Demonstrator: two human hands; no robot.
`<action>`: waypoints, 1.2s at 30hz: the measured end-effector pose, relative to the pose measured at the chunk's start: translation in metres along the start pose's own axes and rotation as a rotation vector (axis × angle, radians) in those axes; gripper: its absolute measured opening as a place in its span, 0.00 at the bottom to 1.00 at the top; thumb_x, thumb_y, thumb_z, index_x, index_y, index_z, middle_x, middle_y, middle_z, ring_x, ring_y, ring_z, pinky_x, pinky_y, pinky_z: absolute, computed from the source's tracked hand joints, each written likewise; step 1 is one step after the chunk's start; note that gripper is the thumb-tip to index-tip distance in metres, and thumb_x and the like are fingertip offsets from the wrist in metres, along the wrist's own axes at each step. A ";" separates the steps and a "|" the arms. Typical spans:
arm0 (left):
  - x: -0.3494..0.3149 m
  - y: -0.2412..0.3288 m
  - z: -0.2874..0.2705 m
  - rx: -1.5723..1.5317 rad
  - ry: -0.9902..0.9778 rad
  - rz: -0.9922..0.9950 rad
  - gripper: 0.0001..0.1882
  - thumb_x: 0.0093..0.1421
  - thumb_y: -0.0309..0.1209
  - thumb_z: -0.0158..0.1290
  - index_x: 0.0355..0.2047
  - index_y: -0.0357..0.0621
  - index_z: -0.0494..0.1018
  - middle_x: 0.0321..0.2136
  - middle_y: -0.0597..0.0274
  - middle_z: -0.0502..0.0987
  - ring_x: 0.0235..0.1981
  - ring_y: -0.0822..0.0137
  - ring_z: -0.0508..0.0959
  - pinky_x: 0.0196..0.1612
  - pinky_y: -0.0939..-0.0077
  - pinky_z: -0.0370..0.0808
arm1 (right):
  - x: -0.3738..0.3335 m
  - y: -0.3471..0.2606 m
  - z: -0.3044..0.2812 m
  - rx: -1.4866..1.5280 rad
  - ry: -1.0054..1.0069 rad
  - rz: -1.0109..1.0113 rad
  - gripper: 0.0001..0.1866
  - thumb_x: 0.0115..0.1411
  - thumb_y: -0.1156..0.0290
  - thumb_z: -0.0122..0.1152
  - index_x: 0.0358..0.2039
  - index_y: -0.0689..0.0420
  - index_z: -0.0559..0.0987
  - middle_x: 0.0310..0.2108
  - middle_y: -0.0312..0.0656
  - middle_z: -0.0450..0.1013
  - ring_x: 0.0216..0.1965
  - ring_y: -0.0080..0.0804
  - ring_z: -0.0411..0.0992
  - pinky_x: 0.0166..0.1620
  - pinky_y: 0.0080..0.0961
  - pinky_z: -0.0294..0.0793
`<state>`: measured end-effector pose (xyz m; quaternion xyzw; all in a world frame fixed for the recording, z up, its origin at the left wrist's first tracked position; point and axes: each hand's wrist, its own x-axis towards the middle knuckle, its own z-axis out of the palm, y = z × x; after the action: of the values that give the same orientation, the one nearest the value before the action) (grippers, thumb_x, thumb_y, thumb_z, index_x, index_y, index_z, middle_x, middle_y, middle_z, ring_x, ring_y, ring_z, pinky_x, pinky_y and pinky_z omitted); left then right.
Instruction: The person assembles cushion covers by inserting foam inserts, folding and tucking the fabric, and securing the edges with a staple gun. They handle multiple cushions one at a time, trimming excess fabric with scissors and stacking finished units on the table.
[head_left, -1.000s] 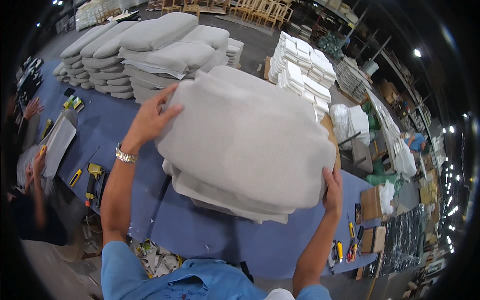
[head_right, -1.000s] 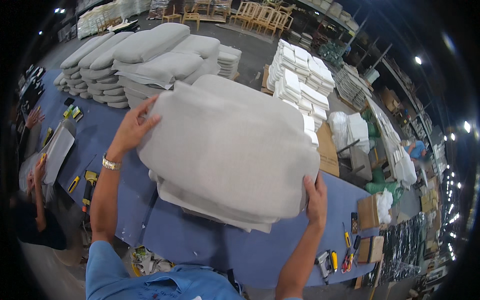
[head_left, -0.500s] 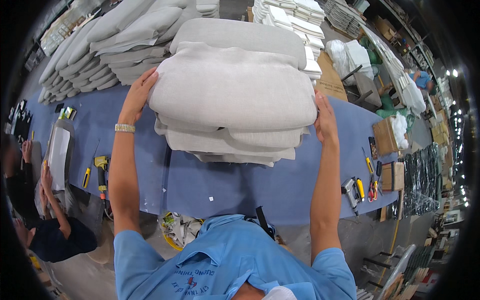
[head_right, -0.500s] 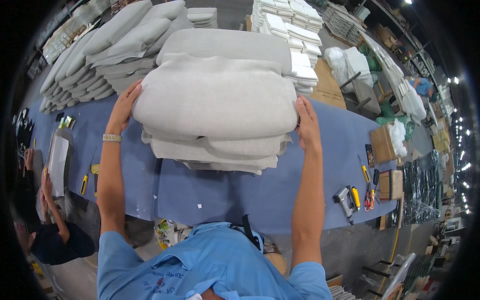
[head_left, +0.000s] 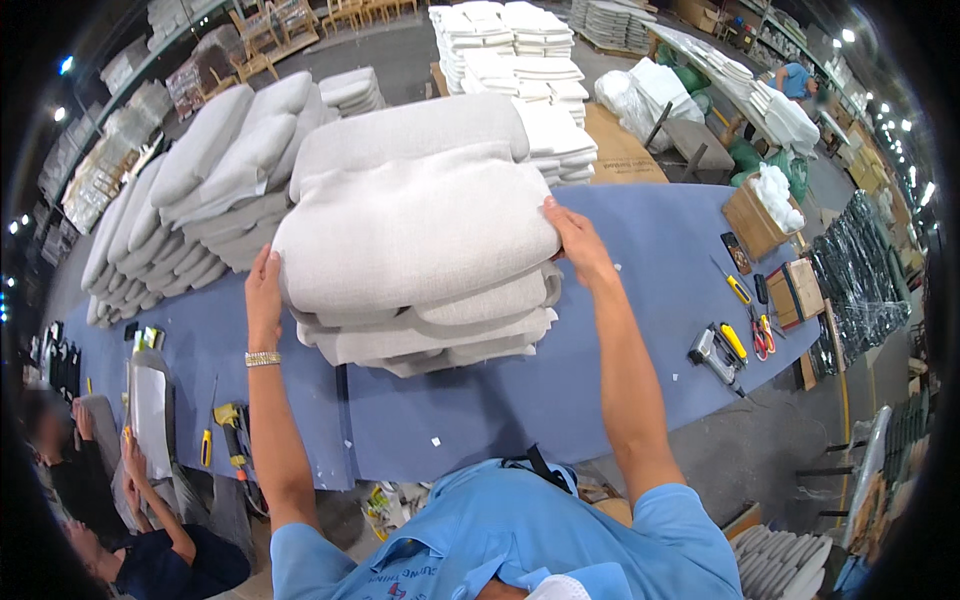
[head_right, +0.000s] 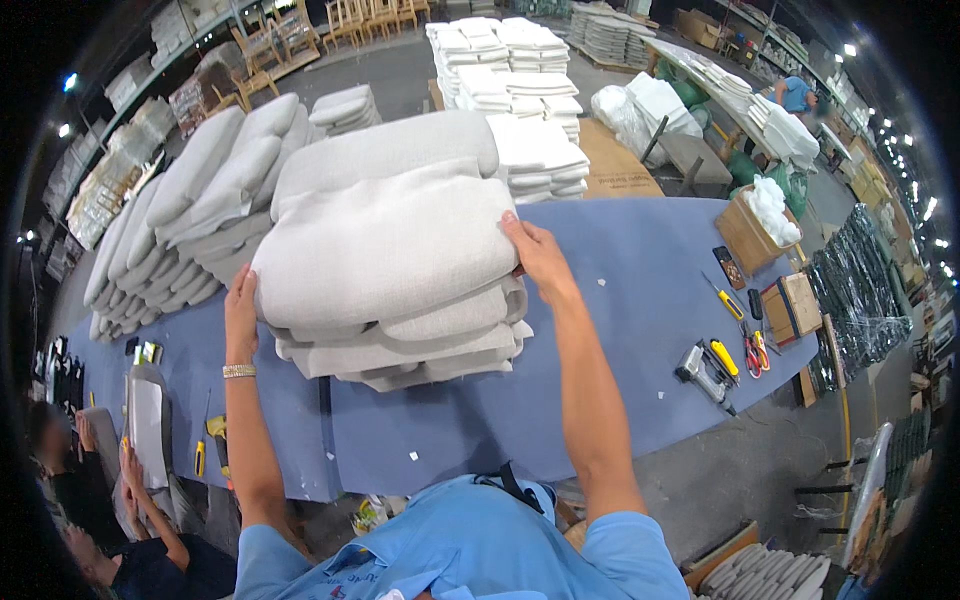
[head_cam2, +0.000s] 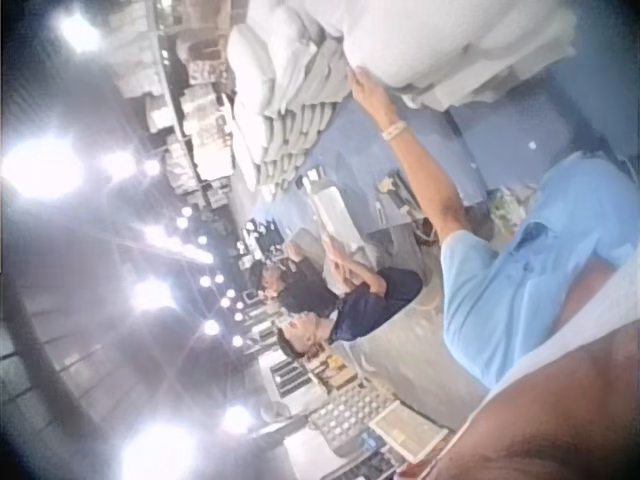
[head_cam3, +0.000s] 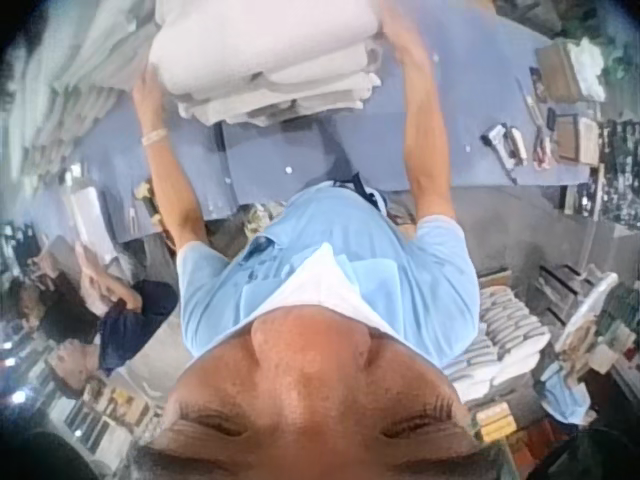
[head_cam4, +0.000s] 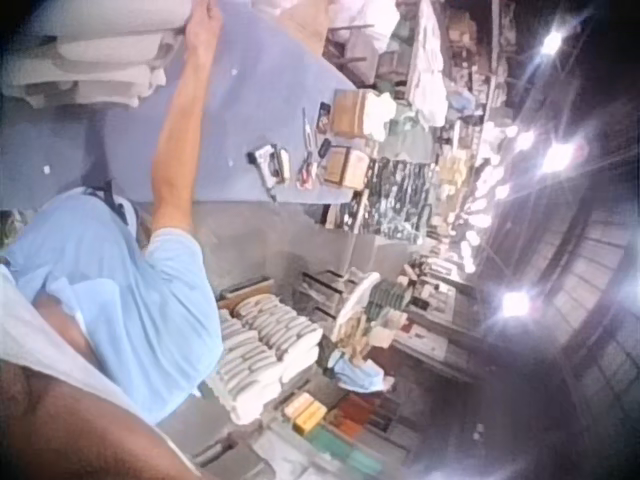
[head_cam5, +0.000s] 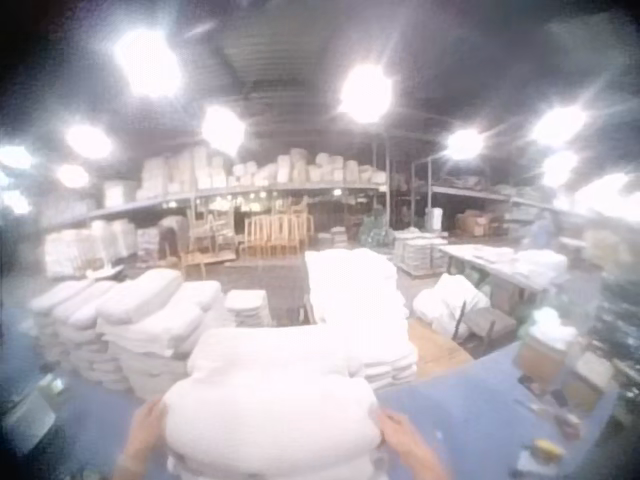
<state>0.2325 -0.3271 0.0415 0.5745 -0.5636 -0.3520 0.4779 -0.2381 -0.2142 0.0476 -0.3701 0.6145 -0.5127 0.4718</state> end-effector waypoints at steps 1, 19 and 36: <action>-0.001 0.002 0.003 -0.002 0.005 0.007 0.30 0.73 0.42 0.48 0.67 0.30 0.65 0.64 0.44 0.71 0.64 0.59 0.71 0.67 0.69 0.63 | 0.004 -0.003 0.002 0.043 -0.016 -0.016 0.31 0.67 0.49 0.63 0.55 0.67 0.77 0.45 0.44 0.78 0.41 0.30 0.74 0.45 0.30 0.74; 0.099 0.013 0.000 -1.373 -0.301 0.571 0.35 0.72 0.54 0.45 0.72 0.48 0.58 0.66 0.55 0.67 0.67 0.60 0.66 0.71 0.60 0.63 | -0.151 -0.076 0.026 -0.577 -0.193 -1.308 0.37 0.42 0.75 0.75 0.57 0.59 0.79 0.60 0.52 0.75 0.63 0.51 0.72 0.66 0.41 0.69; 0.001 0.157 0.078 -1.111 -0.475 0.328 0.45 0.71 0.67 0.30 0.40 0.34 0.80 0.41 0.51 0.81 0.46 0.58 0.80 0.54 0.60 0.77 | -0.191 0.118 -0.025 -0.555 0.178 -0.958 0.33 0.62 0.80 0.62 0.68 0.53 0.67 0.67 0.55 0.66 0.65 0.53 0.69 0.64 0.42 0.74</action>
<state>0.1100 -0.3257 0.1673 0.0524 -0.4679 -0.6327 0.6149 -0.2046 -0.0046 -0.0287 -0.6736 0.5270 -0.5180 0.0173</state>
